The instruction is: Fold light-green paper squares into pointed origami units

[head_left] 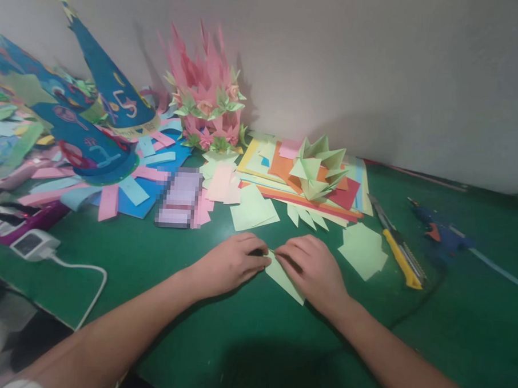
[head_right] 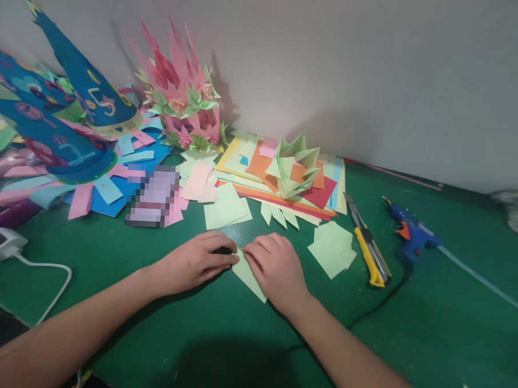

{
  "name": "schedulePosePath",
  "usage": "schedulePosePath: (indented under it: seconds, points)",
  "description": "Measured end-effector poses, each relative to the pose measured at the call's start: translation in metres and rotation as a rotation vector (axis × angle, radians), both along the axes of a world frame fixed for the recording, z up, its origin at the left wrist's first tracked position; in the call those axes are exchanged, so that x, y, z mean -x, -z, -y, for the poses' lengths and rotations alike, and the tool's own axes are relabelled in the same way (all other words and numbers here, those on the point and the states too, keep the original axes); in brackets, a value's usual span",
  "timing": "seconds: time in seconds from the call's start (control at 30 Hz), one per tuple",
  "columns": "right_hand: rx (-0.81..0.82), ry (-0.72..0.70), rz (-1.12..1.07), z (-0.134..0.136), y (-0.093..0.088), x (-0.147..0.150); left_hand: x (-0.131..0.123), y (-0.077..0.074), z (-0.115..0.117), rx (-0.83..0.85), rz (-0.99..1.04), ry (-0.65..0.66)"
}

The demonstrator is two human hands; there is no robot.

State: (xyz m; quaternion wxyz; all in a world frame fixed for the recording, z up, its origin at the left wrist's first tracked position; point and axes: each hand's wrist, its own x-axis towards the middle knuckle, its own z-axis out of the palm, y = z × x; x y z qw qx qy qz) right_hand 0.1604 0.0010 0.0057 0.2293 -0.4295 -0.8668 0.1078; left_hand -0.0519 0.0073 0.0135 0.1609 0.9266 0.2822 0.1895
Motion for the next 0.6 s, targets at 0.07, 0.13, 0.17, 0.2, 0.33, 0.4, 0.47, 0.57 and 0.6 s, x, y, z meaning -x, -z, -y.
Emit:
schedulePosePath:
  seconds: [0.07,0.13,0.17,0.2,0.33,0.4,0.47,0.57,0.6]
  points:
    - [-0.05,-0.038,0.031,0.0012,-0.0003,0.0,0.0003,0.0001,0.0004,0.007,0.002,-0.018]
    - [-0.088,-0.072,0.06,0.0022,-0.0004,-0.0002,0.0002,-0.0005,0.001,0.018,0.008,-0.027]
    - [-0.099,-0.087,0.076,0.0027,-0.0002,-0.0003,0.0001,-0.0009,0.0013,0.021,0.009,-0.03]
    - [-0.108,-0.102,0.092,0.0032,0.0,-0.0006,-0.0002,-0.0014,0.0016,0.022,0.011,-0.034]
    - [-0.133,-0.153,0.147,0.0043,0.0023,-0.0027,-0.0009,-0.0021,0.0032,0.028,0.007,-0.047]
    - [-0.144,-0.171,0.157,0.0045,0.0032,-0.0042,-0.001,-0.0019,0.0037,0.028,-0.001,-0.052]
    - [-0.153,-0.177,0.162,0.0045,0.0036,-0.0054,-0.0008,-0.0017,0.004,0.027,-0.011,-0.055]
    - [-0.16,-0.176,0.175,0.0042,0.0029,-0.0063,-0.0003,-0.0016,0.004,0.027,-0.018,-0.054]
    - [-0.162,-0.176,0.176,0.004,0.0024,-0.0062,-0.0002,-0.0017,0.004,0.026,-0.018,-0.053]
